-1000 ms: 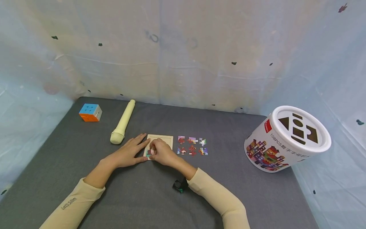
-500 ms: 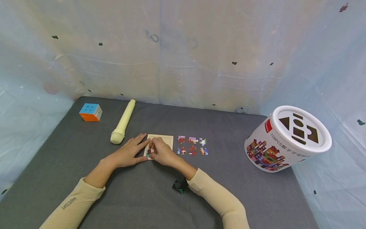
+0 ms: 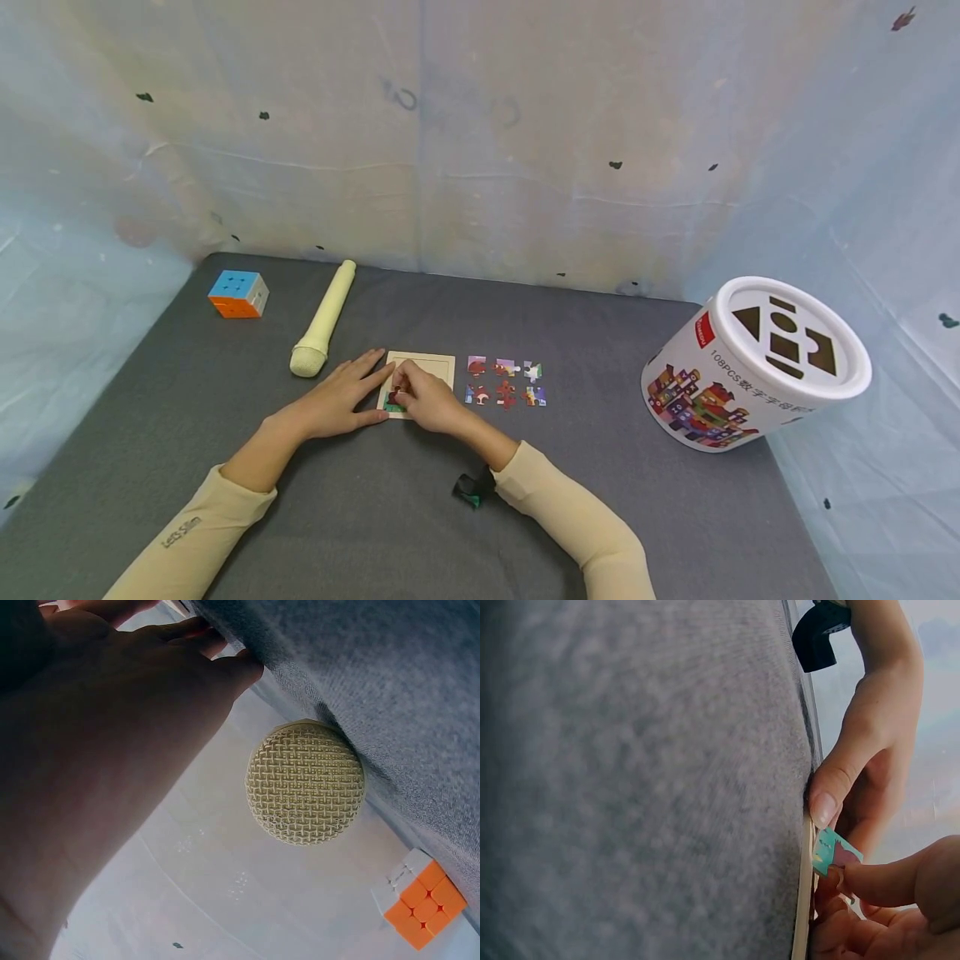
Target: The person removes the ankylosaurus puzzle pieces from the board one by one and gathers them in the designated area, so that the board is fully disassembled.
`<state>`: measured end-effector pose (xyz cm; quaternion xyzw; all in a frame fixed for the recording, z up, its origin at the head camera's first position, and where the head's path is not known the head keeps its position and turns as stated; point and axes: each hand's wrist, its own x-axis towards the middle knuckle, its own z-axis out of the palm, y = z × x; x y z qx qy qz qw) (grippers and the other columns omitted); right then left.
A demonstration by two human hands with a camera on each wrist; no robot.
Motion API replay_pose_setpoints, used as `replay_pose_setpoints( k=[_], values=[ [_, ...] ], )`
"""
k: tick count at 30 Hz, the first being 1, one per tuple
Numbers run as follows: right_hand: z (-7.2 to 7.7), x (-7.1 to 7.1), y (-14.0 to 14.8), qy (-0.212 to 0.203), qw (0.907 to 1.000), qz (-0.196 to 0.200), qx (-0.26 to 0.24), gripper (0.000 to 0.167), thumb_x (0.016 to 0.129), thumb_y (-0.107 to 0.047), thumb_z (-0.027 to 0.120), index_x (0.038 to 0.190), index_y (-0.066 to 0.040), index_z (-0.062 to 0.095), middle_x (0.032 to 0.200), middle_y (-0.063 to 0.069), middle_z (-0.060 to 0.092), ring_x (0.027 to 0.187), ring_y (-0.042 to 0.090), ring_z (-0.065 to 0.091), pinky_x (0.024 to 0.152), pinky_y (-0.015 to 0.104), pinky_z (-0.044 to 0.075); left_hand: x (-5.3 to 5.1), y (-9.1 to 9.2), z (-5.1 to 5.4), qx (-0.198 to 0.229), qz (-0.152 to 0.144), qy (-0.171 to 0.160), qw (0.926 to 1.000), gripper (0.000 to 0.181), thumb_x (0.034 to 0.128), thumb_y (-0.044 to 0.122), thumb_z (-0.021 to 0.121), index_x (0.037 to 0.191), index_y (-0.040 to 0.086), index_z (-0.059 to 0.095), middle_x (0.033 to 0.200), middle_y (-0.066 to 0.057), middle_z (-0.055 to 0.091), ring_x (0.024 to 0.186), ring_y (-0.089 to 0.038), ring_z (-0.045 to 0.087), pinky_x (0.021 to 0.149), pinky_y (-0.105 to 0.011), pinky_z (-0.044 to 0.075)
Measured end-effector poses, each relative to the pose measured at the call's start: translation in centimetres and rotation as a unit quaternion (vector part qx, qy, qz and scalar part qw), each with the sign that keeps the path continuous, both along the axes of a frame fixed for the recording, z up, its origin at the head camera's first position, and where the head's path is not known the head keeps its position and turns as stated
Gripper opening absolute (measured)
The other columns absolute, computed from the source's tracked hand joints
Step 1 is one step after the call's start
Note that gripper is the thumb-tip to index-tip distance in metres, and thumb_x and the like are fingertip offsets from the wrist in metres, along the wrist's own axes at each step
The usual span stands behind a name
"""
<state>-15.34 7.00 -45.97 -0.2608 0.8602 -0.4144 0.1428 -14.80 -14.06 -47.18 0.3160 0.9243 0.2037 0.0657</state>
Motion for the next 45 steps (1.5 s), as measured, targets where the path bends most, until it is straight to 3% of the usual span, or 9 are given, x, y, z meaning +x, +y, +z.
replay_pose_setpoints(
  k=[18, 24, 31, 38, 42, 45],
  values=[
    [-0.2, 0.1, 0.5, -0.073, 0.9916, 0.023, -0.105, 0.007, 0.100, 0.004, 0.054, 0.106, 0.007, 0.053, 0.086, 0.012, 0.057, 0.067, 0.010, 0.047, 0.060, 0.021, 0.039, 0.1, 0.0, 0.3, -0.003, -0.002, 0.002, 1.0000, 0.077, 0.0929, 0.034, 0.072, 0.152, -0.001, 0.038, 0.159, -0.028, 0.024, 0.147, -0.044, 0.022, 0.113, -0.065, 0.023],
    [-0.4, 0.2, 0.9, -0.071, 0.9888, 0.017, -0.130, 0.008, 0.098, 0.005, 0.057, 0.105, 0.008, 0.054, 0.088, 0.017, 0.058, 0.069, 0.010, 0.049, 0.062, 0.020, 0.041, 0.0, 0.0, 0.3, 0.001, -0.003, 0.005, 1.0000, 0.075, 0.0937, 0.034, 0.071, 0.152, -0.001, 0.038, 0.158, -0.029, 0.026, 0.146, -0.045, 0.024, 0.112, -0.065, 0.024],
    [0.0, 0.3, 1.3, -0.097, 0.9829, 0.030, -0.153, 0.010, 0.097, 0.007, 0.057, 0.106, 0.011, 0.054, 0.089, 0.019, 0.059, 0.071, 0.011, 0.055, 0.065, 0.020, 0.048, 0.1, 0.0, 0.3, 0.004, -0.001, 0.004, 1.0000, 0.076, 0.0937, 0.035, 0.071, 0.152, -0.001, 0.038, 0.158, -0.029, 0.026, 0.146, -0.045, 0.023, 0.113, -0.065, 0.023],
    [0.3, 0.4, 2.0, -0.082, 0.9823, 0.030, -0.166, 0.012, 0.095, 0.006, 0.062, 0.106, 0.010, 0.059, 0.090, 0.021, 0.063, 0.073, 0.012, 0.061, 0.068, 0.024, 0.054, 0.1, 0.1, 0.2, 0.003, 0.004, -0.005, 1.0000, 0.078, 0.0938, 0.039, 0.070, 0.153, 0.000, 0.037, 0.159, -0.027, 0.024, 0.147, -0.043, 0.021, 0.114, -0.064, 0.021],
    [1.8, 1.2, 2.8, -0.049, 0.9858, 0.008, -0.160, 0.014, 0.094, 0.007, 0.062, 0.106, 0.013, 0.060, 0.091, 0.027, 0.063, 0.077, 0.028, 0.062, 0.067, 0.023, 0.050, 0.1, 0.1, 0.2, 0.001, 0.004, -0.001, 1.0000, 0.076, 0.0947, 0.039, 0.069, 0.152, 0.000, 0.038, 0.158, -0.028, 0.025, 0.146, -0.044, 0.023, 0.113, -0.065, 0.022],
    [1.9, 1.4, 3.9, -0.032, 0.9881, -0.007, -0.150, 0.014, 0.093, 0.008, 0.063, 0.106, 0.013, 0.061, 0.091, 0.026, 0.062, 0.077, 0.029, 0.061, 0.065, 0.022, 0.048, 0.0, 0.1, 0.3, -0.001, 0.004, -0.001, 1.0000, 0.075, 0.0952, 0.039, 0.068, 0.152, 0.000, 0.038, 0.158, -0.028, 0.025, 0.146, -0.044, 0.023, 0.113, -0.065, 0.022]
  ],
)
